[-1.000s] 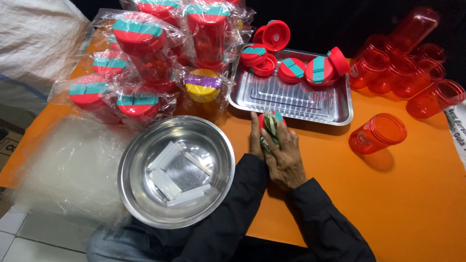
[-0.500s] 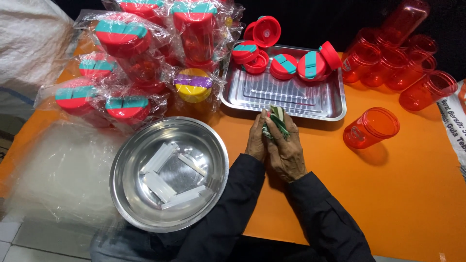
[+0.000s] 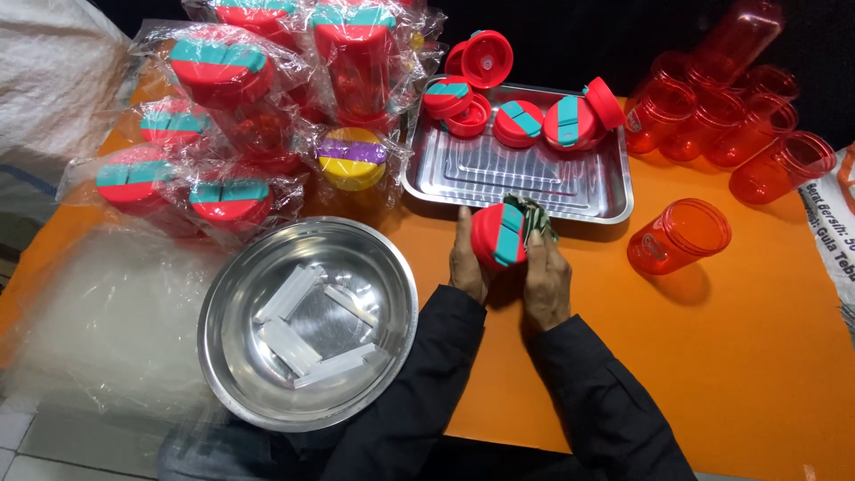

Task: Cleaning a plastic lid with a cloth, inserting a straw into the lid, and assembling the lid onto a plastic bottle.

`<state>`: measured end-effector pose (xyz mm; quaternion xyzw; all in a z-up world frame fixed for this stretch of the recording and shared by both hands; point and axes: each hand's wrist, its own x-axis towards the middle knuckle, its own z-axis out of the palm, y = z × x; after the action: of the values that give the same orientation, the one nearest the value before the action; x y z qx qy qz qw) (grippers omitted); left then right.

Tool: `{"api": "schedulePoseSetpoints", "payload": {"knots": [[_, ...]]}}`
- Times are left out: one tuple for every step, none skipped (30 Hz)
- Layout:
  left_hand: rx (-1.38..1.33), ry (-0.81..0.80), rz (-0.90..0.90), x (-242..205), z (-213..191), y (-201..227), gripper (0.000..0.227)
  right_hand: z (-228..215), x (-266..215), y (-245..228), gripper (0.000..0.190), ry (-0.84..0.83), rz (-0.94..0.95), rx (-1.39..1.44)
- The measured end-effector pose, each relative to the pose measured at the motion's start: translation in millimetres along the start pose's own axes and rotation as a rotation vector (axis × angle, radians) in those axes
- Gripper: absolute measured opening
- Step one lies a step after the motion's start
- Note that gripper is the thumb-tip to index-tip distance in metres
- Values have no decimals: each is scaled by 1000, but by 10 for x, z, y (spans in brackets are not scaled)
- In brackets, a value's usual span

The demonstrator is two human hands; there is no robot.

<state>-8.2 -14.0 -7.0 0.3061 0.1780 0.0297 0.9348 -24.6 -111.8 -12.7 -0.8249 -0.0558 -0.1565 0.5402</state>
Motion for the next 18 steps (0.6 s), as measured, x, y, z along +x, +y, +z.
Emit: {"api": "schedulePoseSetpoints", "payload": {"knots": [[-2, 2, 2, 46, -33, -31, 49, 50, -48, 303, 43, -3, -1, 0], [-15, 84, 10, 99, -71, -50, 57, 114, -88, 604, 37, -3, -227, -186], [-30, 167, 18, 153, -109, -70, 67, 179, -126, 906, 32, -2, -455, -371], [-30, 169, 18, 131, -117, -46, 67, 174, -127, 720, 32, -4, -453, -370], [13, 191, 38, 111, -123, -25, 74, 167, -125, 538, 28, 19, -632, -464], [55, 212, 55, 88, -128, -13, 81, 153, -129, 359, 25, 45, -810, -559], [56, 214, 53, -113, 25, 151, 81, 160, -153, 272, 25, 44, -808, -560], [222, 131, 73, -305, 185, 323, 79, 170, -161, 181, 36, 46, -758, -459], [388, 47, 94, -499, 345, 494, 77, 179, -170, 90, 48, 48, -707, -358], [388, 49, 93, -340, 151, 353, 77, 183, -146, 82, 48, 45, -706, -358], [462, -69, 227, -182, -43, 209, 64, 184, -122, 74, 46, 46, -775, -358], [536, -194, 361, -16, -228, 65, 56, 182, -90, 67, 44, 51, -844, -360], [536, -198, 360, -28, -167, 108, 56, 162, -60, 67, 44, 54, -843, -363], [507, -254, 325, -38, -103, 154, 57, 143, -28, 65, 43, 45, -841, -331], [478, -310, 291, -50, -41, 201, 59, 125, 3, 63, 42, 37, -840, -299], [478, -309, 291, -49, -32, 193, 59, 119, 9, 20, 42, 37, -840, -298], [502, -325, 280, -49, -26, 186, 57, 115, 12, -23, 40, 42, -720, -219], [526, -339, 268, -55, -28, 179, 54, 113, 8, -66, 38, 44, -598, -140]]}}
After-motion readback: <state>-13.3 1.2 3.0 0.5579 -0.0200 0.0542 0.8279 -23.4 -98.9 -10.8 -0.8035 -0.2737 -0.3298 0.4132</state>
